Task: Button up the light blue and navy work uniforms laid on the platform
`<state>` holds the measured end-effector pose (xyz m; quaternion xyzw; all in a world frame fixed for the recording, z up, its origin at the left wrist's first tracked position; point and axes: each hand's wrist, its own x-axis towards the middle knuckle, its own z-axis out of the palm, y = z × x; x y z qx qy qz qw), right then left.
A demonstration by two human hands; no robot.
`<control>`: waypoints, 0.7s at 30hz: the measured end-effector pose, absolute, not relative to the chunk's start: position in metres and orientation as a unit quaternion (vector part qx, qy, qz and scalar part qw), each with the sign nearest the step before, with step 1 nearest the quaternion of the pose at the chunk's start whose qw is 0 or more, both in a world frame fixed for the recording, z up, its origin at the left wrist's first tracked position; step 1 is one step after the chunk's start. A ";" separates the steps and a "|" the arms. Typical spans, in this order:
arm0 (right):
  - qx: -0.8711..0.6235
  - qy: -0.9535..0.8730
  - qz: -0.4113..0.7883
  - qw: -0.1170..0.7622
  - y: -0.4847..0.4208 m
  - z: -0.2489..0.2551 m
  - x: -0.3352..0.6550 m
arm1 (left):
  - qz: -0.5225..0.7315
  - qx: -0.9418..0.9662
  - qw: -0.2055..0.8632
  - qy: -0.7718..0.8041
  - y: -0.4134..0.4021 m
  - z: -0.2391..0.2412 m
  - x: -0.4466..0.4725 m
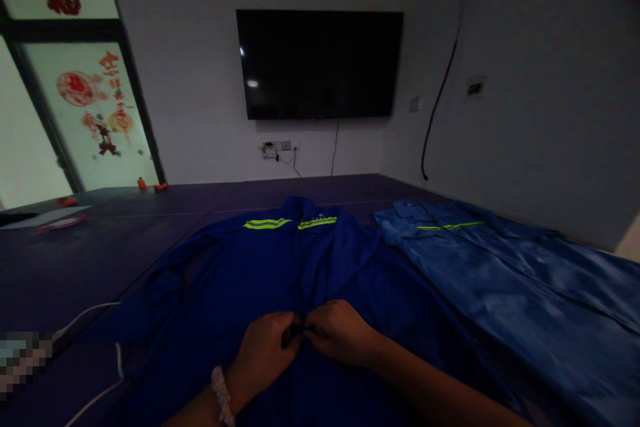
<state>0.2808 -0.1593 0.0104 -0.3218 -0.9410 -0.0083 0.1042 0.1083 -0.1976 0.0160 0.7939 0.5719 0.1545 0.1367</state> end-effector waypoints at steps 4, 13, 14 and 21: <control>-0.312 -0.942 -0.013 0.124 -0.158 0.007 0.281 | 0.158 0.790 0.140 0.576 -0.198 0.017 0.109; -0.312 -0.937 -0.029 0.152 -0.162 0.006 0.281 | 0.152 0.783 0.148 0.584 -0.197 0.021 0.111; -0.324 -0.933 -0.027 0.154 -0.163 0.007 0.281 | 0.158 0.782 0.152 0.583 -0.197 0.020 0.111; -0.451 -0.874 -0.008 0.182 -0.166 0.017 0.277 | 0.212 0.762 0.188 0.582 -0.199 0.019 0.112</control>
